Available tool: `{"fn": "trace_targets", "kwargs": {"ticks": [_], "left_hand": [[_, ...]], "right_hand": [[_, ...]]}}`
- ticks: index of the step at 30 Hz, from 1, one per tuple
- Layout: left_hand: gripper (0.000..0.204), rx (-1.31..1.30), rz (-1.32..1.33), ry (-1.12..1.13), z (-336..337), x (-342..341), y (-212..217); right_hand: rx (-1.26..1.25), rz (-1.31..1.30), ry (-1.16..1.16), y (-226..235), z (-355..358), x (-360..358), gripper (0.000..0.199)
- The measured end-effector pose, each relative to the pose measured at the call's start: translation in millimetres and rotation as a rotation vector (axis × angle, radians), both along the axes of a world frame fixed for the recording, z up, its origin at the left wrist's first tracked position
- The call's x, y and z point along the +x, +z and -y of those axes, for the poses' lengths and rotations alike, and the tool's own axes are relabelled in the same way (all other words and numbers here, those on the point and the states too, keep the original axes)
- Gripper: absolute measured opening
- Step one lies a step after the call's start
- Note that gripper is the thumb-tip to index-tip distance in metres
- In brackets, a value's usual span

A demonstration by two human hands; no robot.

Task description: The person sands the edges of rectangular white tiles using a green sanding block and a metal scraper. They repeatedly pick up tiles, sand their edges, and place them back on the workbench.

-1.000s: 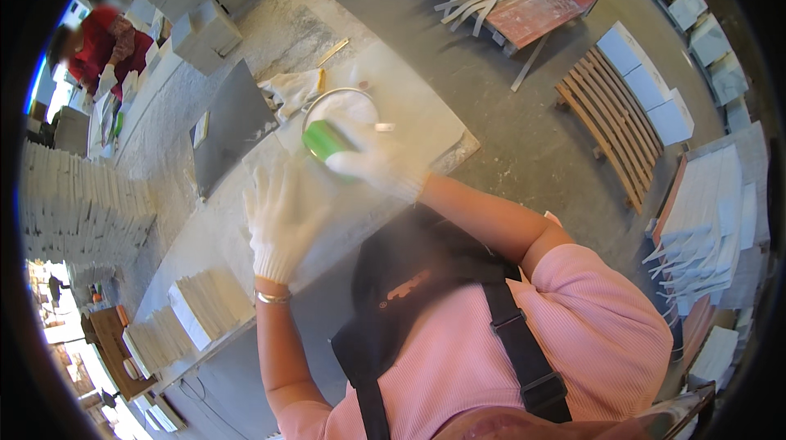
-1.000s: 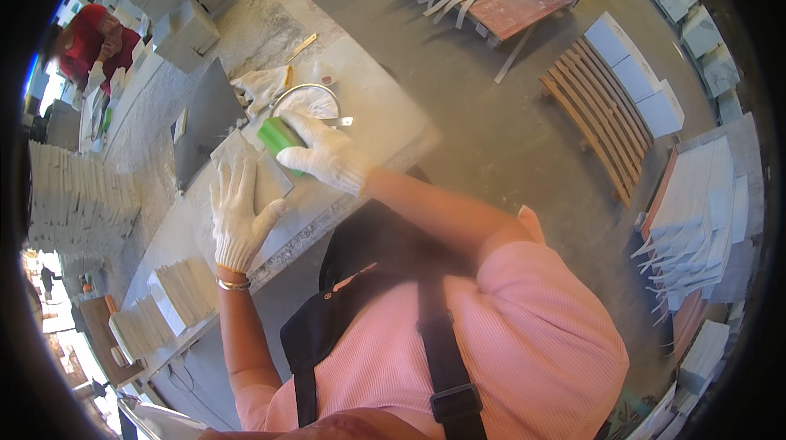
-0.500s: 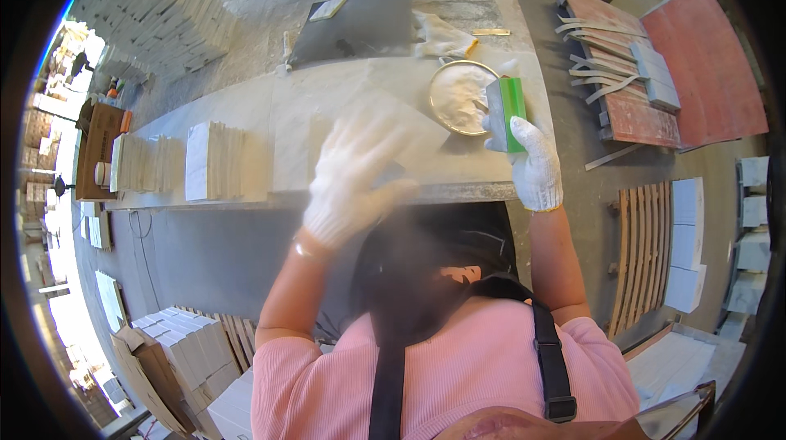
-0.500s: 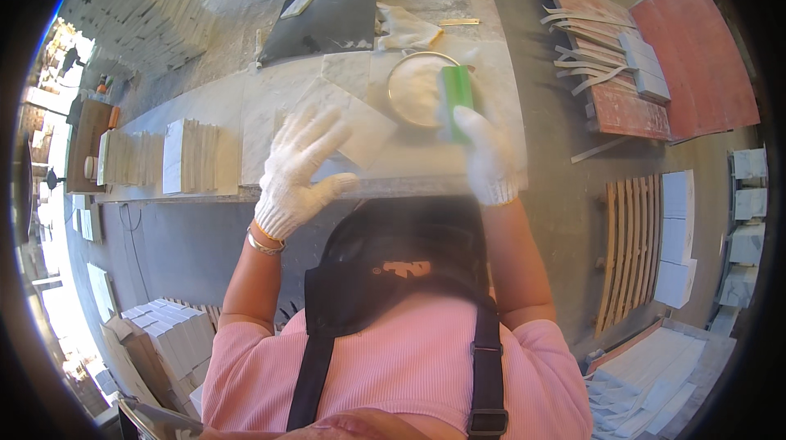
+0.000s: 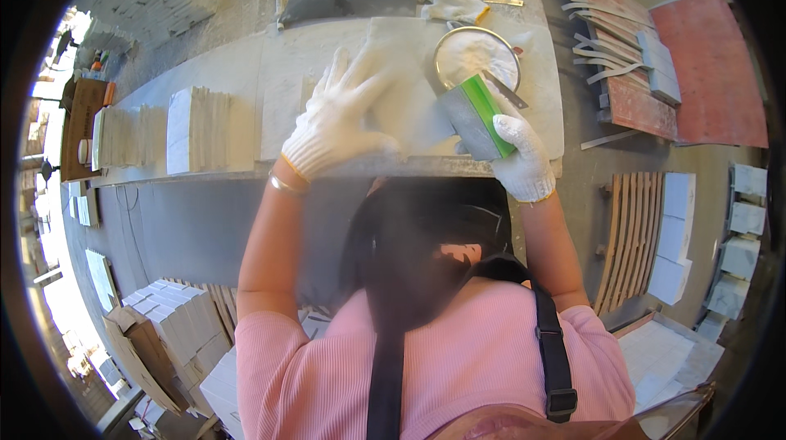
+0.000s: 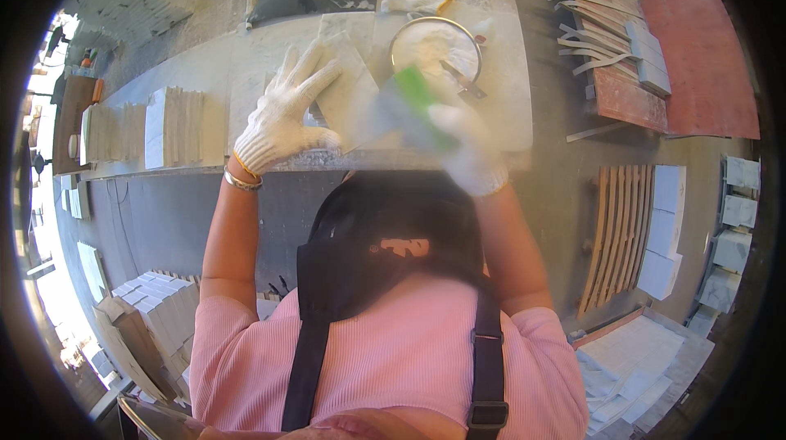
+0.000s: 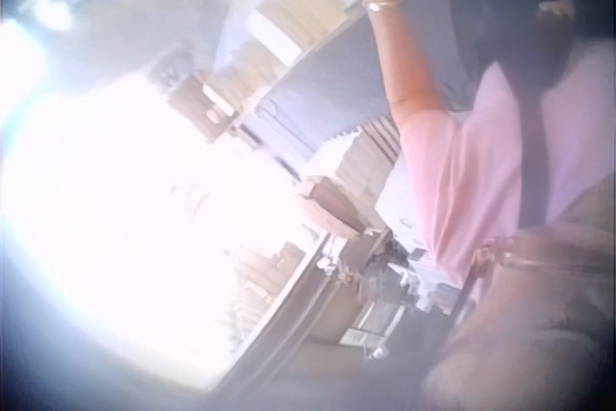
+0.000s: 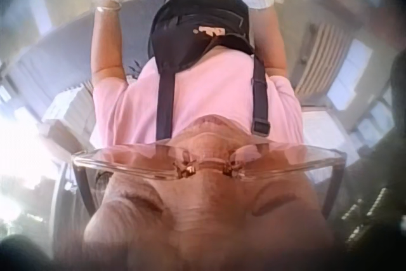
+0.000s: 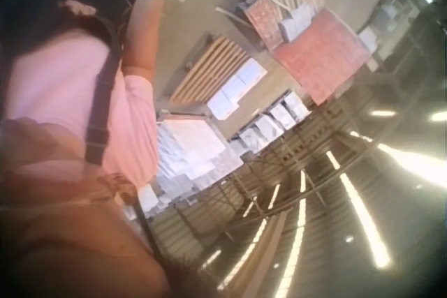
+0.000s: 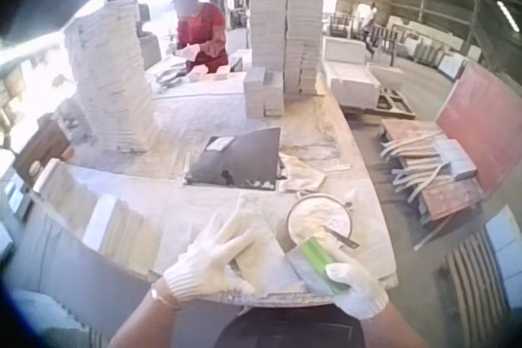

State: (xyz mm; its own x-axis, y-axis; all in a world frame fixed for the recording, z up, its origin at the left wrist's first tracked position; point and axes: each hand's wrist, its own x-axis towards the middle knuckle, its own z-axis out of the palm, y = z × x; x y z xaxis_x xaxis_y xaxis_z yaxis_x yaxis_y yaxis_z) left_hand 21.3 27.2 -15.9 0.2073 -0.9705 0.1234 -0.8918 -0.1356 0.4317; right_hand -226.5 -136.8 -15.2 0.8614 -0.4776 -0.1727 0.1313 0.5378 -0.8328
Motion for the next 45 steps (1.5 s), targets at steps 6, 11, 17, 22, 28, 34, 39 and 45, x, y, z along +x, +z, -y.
{"fn": "trace_targets", "kwargs": {"ticks": [6,11,17,22,28,34,39,45], "left_hand": [[0.113,-0.011,0.009,-0.051,2,8,-2],[0.113,-0.005,0.026,-0.038,2,7,-4],[0.113,-0.023,0.016,-0.043,0,9,-6],[0.112,-0.013,-0.031,-0.05,2,8,-4],[0.109,-0.017,-0.014,-0.038,1,10,-6],[0.097,-0.043,-0.119,-0.028,1,5,-2],[0.089,-0.028,-0.125,-0.015,-1,6,5],[0.075,-0.005,-0.031,0.013,3,15,-1]], "right_hand": [[-0.279,-0.133,-0.05,-5,-5,2,0.078],[-0.494,-0.196,-0.068,-16,-8,28,0.075],[-0.658,-0.212,-0.015,8,-19,8,0.074],[-0.68,-0.277,-0.061,-1,-9,31,0.073],[-0.757,-0.288,-0.036,8,-15,17,0.074],[-0.835,-0.275,-0.06,-5,-3,32,0.073],[-0.791,-0.302,-0.173,-9,12,14,0.071],[-0.78,-0.317,-0.513,-16,51,-77,0.071]]}}
